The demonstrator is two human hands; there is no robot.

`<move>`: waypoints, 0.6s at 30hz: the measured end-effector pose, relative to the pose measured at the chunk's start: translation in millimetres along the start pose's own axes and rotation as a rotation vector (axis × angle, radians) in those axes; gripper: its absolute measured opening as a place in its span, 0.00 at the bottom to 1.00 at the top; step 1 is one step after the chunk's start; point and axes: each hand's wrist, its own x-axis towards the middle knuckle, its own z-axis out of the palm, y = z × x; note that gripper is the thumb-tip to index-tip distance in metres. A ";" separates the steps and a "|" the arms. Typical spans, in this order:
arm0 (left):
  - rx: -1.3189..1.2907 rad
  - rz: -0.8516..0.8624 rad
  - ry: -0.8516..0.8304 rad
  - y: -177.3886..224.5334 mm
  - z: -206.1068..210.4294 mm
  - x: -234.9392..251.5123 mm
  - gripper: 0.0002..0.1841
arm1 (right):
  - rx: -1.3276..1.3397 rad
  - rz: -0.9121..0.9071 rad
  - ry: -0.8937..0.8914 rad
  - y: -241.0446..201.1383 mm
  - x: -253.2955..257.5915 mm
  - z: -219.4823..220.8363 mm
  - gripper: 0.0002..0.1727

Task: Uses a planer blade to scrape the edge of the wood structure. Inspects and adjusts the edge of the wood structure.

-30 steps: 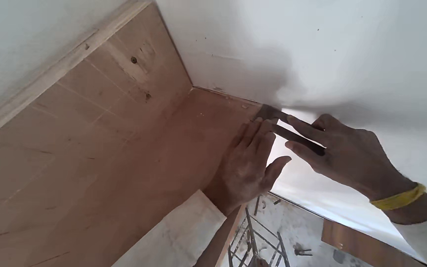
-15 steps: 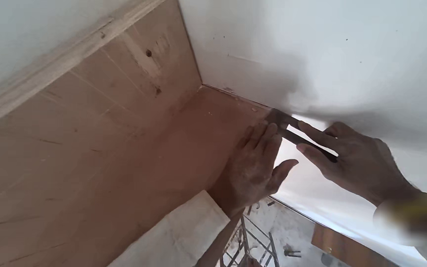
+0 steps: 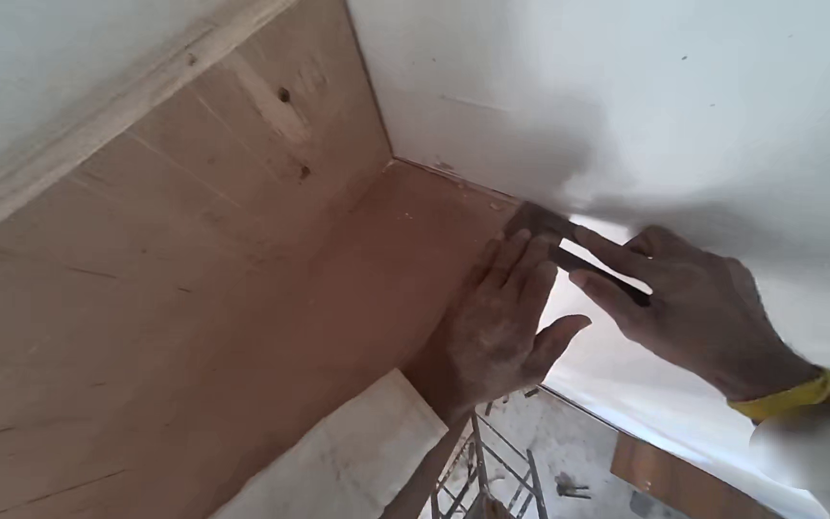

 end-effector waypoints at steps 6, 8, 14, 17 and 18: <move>0.034 -0.005 0.024 -1.6 -1.4 0.0 0.27 | 0.003 -0.017 0.052 -0.3 -8.6 1.1 0.31; -0.005 -0.011 -0.005 0.1 -0.4 0.9 0.27 | 0.004 -0.011 0.041 -1.9 -0.2 5.0 0.30; 0.043 -0.041 0.019 -2.3 -1.3 0.3 0.28 | 0.003 -0.008 0.053 -0.1 -6.6 2.7 0.30; 0.037 -0.069 0.001 -2.2 1.2 1.4 0.30 | -0.007 -0.012 0.045 -2.4 4.6 7.0 0.31; 0.041 -0.085 -0.006 -1.7 -0.3 1.3 0.30 | 0.003 -0.013 0.038 -3.5 4.5 7.5 0.30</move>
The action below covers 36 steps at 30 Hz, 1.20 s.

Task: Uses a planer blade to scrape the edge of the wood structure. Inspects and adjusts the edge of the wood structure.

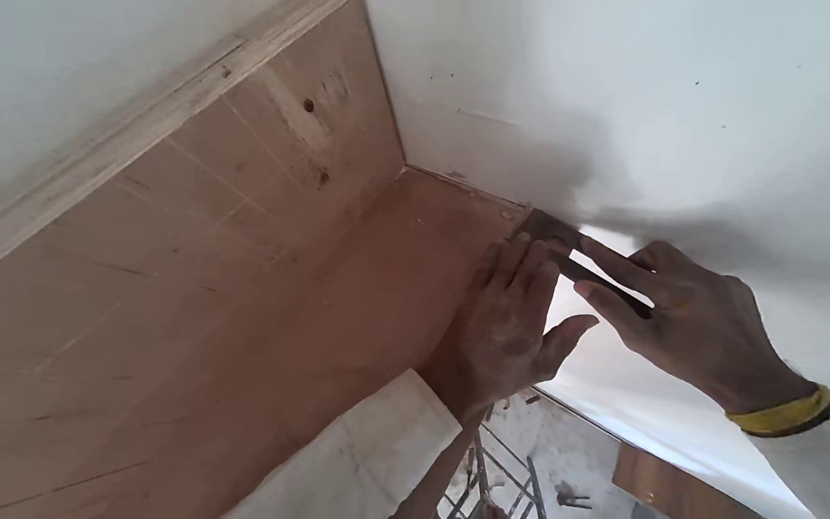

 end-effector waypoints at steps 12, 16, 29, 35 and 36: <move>-0.127 -0.462 0.038 -34.2 16.4 31.9 0.14 | 0.137 0.311 0.136 3.7 -140.7 -22.1 0.29; -0.198 -0.550 0.167 -32.7 40.4 64.9 0.14 | 0.161 0.417 0.102 -6.2 -179.3 -15.3 0.31; -0.004 -0.896 0.037 15.2 32.0 99.4 0.19 | 0.209 0.629 0.022 -12.1 -239.3 -33.8 0.31; 0.151 -0.748 0.458 -29.5 97.8 81.9 0.11 | 0.278 0.721 -0.012 -16.7 -256.1 -38.2 0.31; 0.036 -0.792 0.390 -21.7 87.9 82.9 0.11 | 0.280 0.706 -0.016 -15.4 -260.2 -37.1 0.31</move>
